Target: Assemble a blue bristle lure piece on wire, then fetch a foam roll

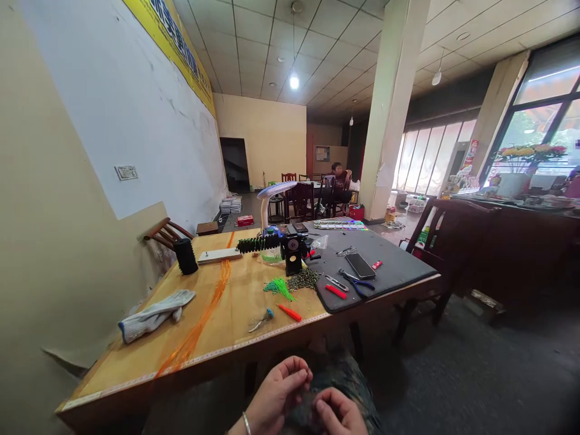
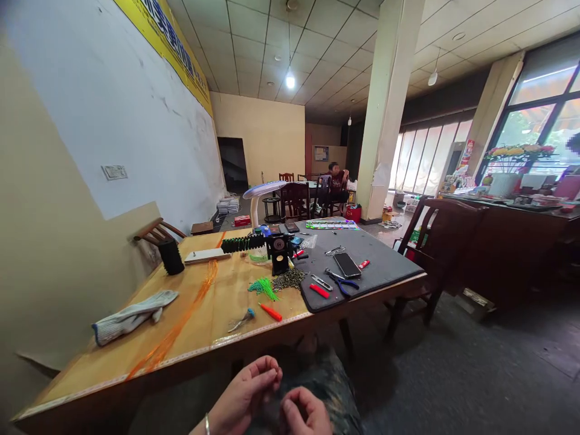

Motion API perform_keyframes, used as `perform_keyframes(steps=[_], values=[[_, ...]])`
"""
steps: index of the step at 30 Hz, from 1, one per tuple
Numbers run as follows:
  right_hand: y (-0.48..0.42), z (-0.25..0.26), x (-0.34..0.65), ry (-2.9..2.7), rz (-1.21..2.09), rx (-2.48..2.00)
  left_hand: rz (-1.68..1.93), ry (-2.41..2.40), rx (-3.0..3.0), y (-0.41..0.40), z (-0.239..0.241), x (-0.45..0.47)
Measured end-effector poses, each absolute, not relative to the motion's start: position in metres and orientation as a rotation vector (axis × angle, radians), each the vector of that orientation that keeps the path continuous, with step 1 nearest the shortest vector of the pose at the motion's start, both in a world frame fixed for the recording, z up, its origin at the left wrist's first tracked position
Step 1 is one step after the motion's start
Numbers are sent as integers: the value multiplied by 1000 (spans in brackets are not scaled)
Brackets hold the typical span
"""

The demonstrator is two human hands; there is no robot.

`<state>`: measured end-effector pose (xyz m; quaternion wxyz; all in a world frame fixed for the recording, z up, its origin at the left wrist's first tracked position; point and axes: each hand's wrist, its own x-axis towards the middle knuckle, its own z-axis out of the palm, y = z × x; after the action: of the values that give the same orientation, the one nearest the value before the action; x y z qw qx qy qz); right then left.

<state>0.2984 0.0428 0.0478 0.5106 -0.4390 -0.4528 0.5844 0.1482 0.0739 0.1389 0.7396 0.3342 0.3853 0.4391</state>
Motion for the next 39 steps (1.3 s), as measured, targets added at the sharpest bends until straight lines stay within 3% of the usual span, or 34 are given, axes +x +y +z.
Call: perform_keyframes(steps=[7, 18, 39], values=[[36, 84, 280, -925, 1542, -1008, 914, 779, 623, 56, 130, 144], [31, 93, 281, -981, 1561, -947, 923, 567, 691, 47, 120, 143], [8, 104, 281, -1364, 1143, -1095, 948, 313, 350, 47, 119, 127]])
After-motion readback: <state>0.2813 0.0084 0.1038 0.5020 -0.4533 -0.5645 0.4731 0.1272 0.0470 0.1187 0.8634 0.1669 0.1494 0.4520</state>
